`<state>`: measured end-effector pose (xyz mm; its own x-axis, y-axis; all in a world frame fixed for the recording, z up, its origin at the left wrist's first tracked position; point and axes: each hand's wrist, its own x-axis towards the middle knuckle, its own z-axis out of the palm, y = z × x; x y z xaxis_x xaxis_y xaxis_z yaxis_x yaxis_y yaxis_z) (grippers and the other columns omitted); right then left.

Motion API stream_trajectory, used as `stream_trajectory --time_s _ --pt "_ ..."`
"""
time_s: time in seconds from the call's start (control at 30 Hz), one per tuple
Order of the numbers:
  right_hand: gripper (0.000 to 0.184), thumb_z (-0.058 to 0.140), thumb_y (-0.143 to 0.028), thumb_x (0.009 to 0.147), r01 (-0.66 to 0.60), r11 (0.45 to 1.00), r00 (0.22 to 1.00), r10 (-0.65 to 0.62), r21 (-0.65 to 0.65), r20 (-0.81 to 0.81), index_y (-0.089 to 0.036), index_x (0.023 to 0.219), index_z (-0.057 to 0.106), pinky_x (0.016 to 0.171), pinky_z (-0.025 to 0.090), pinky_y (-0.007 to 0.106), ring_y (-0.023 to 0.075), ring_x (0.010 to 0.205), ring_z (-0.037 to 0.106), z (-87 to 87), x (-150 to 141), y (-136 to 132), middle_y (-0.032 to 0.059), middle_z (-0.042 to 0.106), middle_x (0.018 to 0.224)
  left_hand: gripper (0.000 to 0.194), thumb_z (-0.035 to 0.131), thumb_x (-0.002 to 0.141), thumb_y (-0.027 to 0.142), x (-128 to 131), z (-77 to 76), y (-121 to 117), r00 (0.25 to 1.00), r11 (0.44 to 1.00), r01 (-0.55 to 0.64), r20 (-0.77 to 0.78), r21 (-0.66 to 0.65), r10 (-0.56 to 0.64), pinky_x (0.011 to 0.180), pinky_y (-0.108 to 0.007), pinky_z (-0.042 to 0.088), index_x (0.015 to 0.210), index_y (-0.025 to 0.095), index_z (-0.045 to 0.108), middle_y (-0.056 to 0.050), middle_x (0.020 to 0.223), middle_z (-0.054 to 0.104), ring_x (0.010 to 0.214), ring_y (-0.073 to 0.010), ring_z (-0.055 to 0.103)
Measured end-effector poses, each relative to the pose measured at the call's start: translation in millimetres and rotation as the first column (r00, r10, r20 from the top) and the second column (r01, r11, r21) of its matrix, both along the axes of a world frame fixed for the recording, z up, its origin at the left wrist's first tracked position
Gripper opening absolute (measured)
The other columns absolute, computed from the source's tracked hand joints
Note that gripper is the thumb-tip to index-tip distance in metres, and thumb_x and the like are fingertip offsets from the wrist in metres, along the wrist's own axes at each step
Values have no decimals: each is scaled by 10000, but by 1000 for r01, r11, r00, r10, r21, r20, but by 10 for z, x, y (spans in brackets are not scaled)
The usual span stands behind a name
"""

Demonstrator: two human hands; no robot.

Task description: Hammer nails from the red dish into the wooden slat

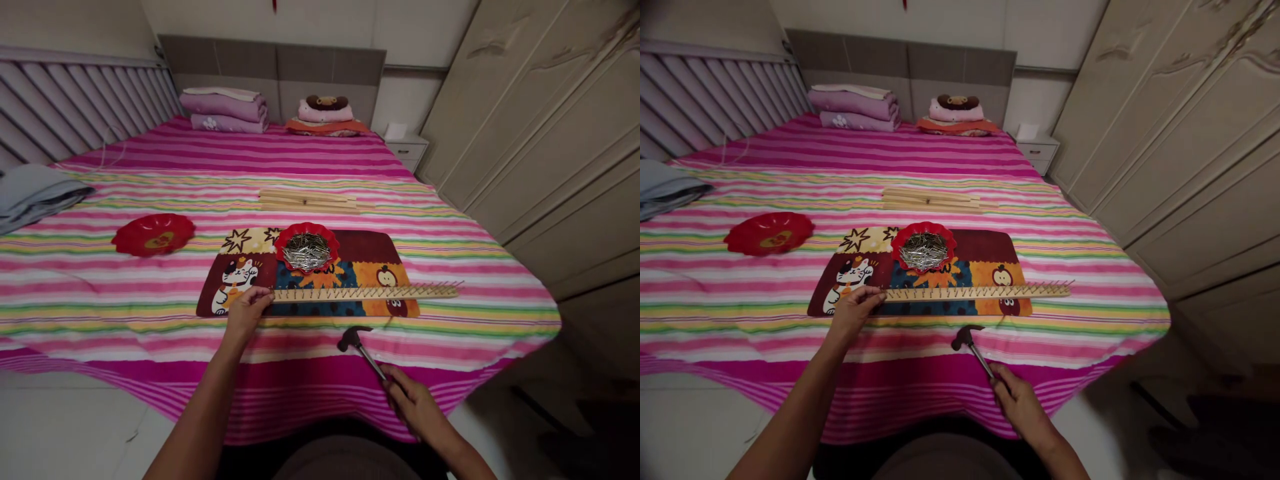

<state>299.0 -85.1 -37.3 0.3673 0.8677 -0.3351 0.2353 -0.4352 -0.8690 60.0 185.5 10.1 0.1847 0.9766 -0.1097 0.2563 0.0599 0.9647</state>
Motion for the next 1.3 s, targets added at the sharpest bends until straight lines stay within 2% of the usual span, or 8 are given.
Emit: stream_trajectory --time_s 0.27,0.37,0.57,0.67,0.77,0.97,1.23,1.3 --pt "455 468 -469 807 5 999 999 -6 33 42 -148 1086 631 402 351 223 112 422 380 -36 -8 -39 -50 435 502 206 588 660 398 -3 -3 -77 972 979 29 -232 201 19 616 -239 426 731 211 640 28 651 641 621 -126 555" --pt "448 466 -479 817 -27 998 996 22 55 89 -163 1080 645 448 405 245 128 446 420 40 -47 -26 -30 486 524 163 559 683 346 5 21 -112 959 964 58 -283 259 19 639 -246 435 740 217 640 15 690 657 648 -133 564" --pt "449 427 -464 873 -161 975 973 132 151 189 -203 1195 599 516 447 242 141 507 488 638 -301 277 -19 536 570 176 524 716 332 -7 -57 -134 951 927 86 -307 364 32 653 -250 437 764 212 644 -9 765 662 662 -134 559" --pt "409 399 -388 912 -262 926 944 188 272 270 -181 1222 568 535 453 228 128 519 513 954 -446 563 -13 565 604 179 517 727 333 -10 -98 -135 948 913 90 -315 399 45 644 -241 426 765 213 645 -6 752 650 656 -128 552" --pt "362 398 -313 925 -356 875 895 218 328 389 -191 1230 551 629 493 248 148 641 604 1111 -550 845 20 657 752 177 514 724 328 -6 -105 -140 949 906 89 -310 414 49 620 -231 416 753 212 645 0 704 625 622 -120 532" --pt "366 402 -245 922 -514 807 755 264 292 600 -157 1256 523 767 525 355 229 882 665 1119 -671 1168 110 695 1019 149 514 704 277 5 -62 -170 942 913 75 -329 401 68 614 -224 406 746 214 642 6 700 621 609 -118 521" --pt "370 402 -215 916 -557 803 680 294 212 672 -164 1262 523 755 536 362 235 857 673 1180 -742 1247 108 707 985 97 519 688 243 -3 -80 -160 931 916 89 -360 390 63 578 -224 373 683 216 611 12 638 572 581 -120 485" --pt "365 392 -235 926 -544 800 712 281 253 643 -168 1259 526 747 535 351 229 847 670 1194 -727 1176 104 703 984 102 519 693 257 -3 -92 -155 930 914 86 -360 397 69 580 -225 374 684 216 612 10 640 572 587 -121 489"
